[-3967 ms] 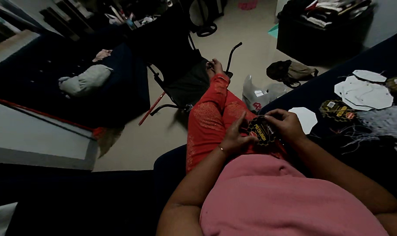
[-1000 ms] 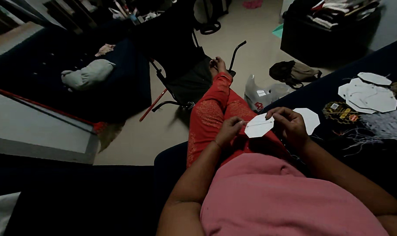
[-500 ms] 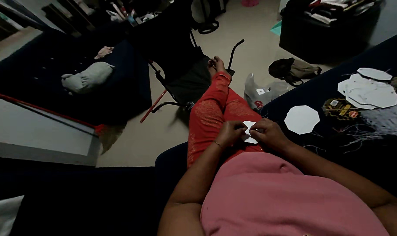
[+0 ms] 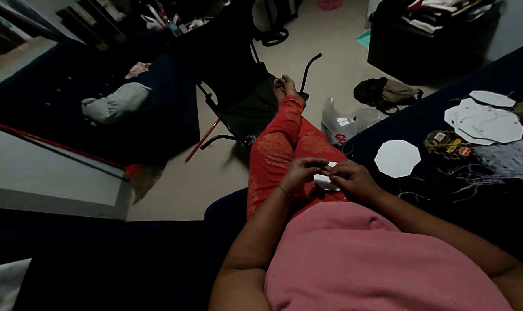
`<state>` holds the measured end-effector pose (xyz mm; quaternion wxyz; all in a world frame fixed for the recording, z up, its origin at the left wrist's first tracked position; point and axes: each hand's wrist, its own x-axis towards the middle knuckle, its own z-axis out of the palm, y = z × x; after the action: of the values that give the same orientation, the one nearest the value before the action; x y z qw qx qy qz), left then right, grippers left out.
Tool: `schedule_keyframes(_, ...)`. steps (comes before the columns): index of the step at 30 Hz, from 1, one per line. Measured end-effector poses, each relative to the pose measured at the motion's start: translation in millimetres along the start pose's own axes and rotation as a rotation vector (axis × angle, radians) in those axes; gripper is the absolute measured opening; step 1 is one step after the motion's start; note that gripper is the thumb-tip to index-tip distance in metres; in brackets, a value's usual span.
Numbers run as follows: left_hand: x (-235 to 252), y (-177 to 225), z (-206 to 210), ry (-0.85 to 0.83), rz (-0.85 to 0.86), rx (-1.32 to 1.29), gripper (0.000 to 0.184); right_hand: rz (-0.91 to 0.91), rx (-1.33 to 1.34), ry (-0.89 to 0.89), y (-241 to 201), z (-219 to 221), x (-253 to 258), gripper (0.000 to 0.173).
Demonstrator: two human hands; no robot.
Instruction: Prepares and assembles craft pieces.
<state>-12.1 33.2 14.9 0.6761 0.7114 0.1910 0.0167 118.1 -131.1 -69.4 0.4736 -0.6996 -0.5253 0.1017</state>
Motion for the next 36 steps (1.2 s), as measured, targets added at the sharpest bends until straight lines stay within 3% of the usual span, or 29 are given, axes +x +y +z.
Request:
schedule_keyframes(6, 1.7, 0.4, 7.4, 0.177, 0.036, 0.116, 0.018, -0.044, 0.034, 0.014, -2.2, 0.5, -1.7, 0.02)
schedule_keyframes(10, 2.0, 0.7, 5.7, 0.201, 0.065, 0.211, 0.014, -0.043, 0.017, 0.01, -4.7, -0.1, -2.0, 0.02)
schedule_keyframes(14, 2.5, -8.2, 3.0, 0.291, 0.245, 0.334, 0.018, -0.047, 0.001, 0.006, -3.9, 0.7, -1.8, 0.02)
schedule_keyframes(17, 2.7, -9.5, 2.3, 0.324, 0.341, 0.279, 0.014, -0.054, -0.011, 0.011, -3.6, 1.5, -1.2, 0.021)
schedule_keyframes(22, 3.7, -6.8, 7.7, 0.265, 0.277, 0.058, 0.012, -0.05, 0.008, 0.066, -5.3, 2.2, -3.2, 0.021)
schedule_keyframes(29, 9.0, -12.7, 10.6, 0.171, 0.051, 0.057, 0.015, 0.024, 0.255, 0.193, -13.2, 3.0, -3.5, 0.019)
schedule_keyframes(36, 10.5, -16.8, 15.1, 0.136, 0.067, 0.028, 0.013, 0.048, 0.224, 0.191, -16.1, 3.4, -1.4, 0.02)
